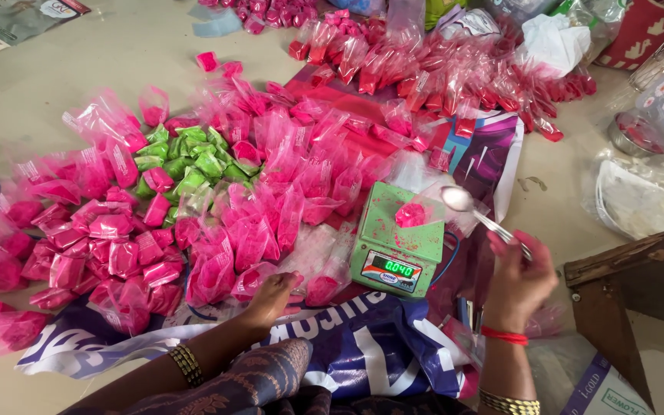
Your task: The person weighs small amounts of pink powder using a digital scale and a spoon, then seals the powder into small clear plastic bags by hand.
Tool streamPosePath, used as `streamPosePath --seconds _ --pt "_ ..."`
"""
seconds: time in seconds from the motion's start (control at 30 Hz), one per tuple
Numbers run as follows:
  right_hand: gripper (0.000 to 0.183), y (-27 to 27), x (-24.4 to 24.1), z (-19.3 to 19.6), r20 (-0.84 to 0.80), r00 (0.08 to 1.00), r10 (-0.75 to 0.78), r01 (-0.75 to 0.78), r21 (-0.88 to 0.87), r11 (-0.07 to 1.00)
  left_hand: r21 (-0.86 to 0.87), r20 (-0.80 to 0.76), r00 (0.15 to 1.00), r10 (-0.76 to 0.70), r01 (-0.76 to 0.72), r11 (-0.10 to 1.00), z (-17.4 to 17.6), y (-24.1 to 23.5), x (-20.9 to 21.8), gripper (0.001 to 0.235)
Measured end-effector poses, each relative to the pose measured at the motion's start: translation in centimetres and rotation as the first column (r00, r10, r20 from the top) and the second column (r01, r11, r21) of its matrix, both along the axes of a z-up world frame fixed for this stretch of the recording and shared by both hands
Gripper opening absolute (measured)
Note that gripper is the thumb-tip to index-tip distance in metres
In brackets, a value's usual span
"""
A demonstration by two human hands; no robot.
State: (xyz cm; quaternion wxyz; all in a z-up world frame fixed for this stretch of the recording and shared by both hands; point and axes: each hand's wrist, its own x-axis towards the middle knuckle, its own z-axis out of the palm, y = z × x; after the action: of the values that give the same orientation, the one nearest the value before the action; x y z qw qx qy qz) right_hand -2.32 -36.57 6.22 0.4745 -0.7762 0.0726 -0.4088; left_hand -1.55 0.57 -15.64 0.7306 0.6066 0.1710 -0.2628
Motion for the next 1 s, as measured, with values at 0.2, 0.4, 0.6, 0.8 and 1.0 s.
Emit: streamPosePath --seconds 0.2,0.4,0.6,0.8,1.0 --pt "0.009 -4.3 -1.8 -4.0 0.197 0.975 0.100 -0.220 0.832 0.510 0.005 0.031 0.999 -0.014 0.013 1.000 0.3 -0.1 0.4 0.059" --pt "0.020 -5.5 -3.8 -7.8 0.343 0.939 0.004 -0.342 0.937 0.066 0.346 0.277 0.931 -0.238 0.134 0.929 7.9 -1.0 1.2 0.045" --pt "0.030 -4.7 -4.1 -9.5 0.364 0.931 0.038 -0.365 0.920 0.143 0.687 0.542 0.474 -0.695 0.227 0.690 19.8 -4.3 6.1 0.032" --pt "0.029 -5.5 -3.0 -13.7 0.251 0.961 0.112 -0.275 0.902 0.334 0.950 0.161 0.075 -0.984 0.259 0.176 29.4 -11.3 8.7 0.049" --pt "0.027 -5.1 -2.8 -13.9 0.144 0.978 0.149 -0.192 0.898 0.396 0.968 0.007 0.263 -0.965 0.240 0.072 27.7 -18.1 10.9 0.081"
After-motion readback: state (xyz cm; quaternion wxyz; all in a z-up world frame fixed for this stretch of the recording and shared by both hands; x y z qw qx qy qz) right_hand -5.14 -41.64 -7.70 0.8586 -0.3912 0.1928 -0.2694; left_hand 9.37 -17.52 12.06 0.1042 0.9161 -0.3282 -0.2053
